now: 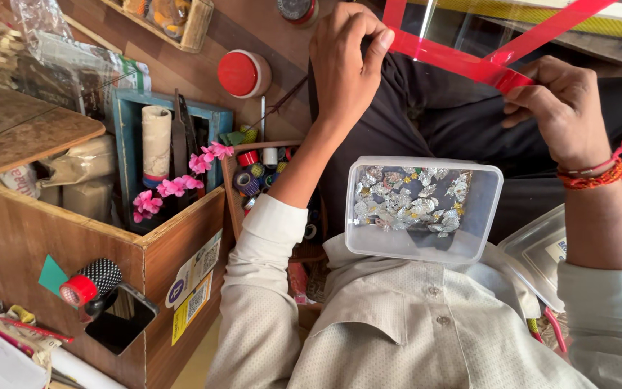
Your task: The person sits on the floor and decorates a wooden display box with a red ribbon and small silver ornaments. They apply the ribbon to the edges of the box and place ornaments inside the clear window section.
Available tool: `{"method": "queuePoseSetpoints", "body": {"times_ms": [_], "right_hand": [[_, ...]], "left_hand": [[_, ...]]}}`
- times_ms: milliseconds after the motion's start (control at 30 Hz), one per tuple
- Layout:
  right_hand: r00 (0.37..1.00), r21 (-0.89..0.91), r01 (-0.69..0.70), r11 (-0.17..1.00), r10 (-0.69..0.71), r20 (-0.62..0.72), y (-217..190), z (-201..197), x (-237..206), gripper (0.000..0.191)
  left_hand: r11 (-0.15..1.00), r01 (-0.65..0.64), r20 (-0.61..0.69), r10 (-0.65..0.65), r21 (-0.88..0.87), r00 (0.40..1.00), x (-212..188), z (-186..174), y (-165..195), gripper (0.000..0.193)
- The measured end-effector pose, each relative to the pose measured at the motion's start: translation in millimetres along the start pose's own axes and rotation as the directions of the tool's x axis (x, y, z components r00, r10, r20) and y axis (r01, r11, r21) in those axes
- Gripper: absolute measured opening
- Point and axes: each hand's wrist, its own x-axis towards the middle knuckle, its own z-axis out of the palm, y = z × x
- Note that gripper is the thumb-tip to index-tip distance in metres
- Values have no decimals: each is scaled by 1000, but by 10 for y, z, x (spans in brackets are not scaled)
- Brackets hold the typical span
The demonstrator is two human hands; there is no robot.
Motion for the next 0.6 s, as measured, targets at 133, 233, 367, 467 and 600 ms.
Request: {"method": "queuePoseSetpoints", "body": {"times_ms": [133,233,367,467,600], "right_hand": [[1000,37,-5,999,5,-14,46,-13,-9,10],[999,66,35,997,-33,-21,102,-30,-23,5],[999,77,33,996,-31,-26,125,-25,-43,7],[996,36,87,996,-86,-37,58,32,-49,11],[995,56,93,994,-90,-49,-66,149,-57,21]], "left_hand": [[998,-28,-6,27,-56,1000,23,-31,-4,17],[989,-53,-34,49,-138,998,73,-14,-4,18],[987,-111,-56,105,-120,993,220,84,-50,18],[983,-5,60,16,-183,998,235,147,-139,20],[996,-15,16,16,-82,1000,103,323,-449,27]]}}
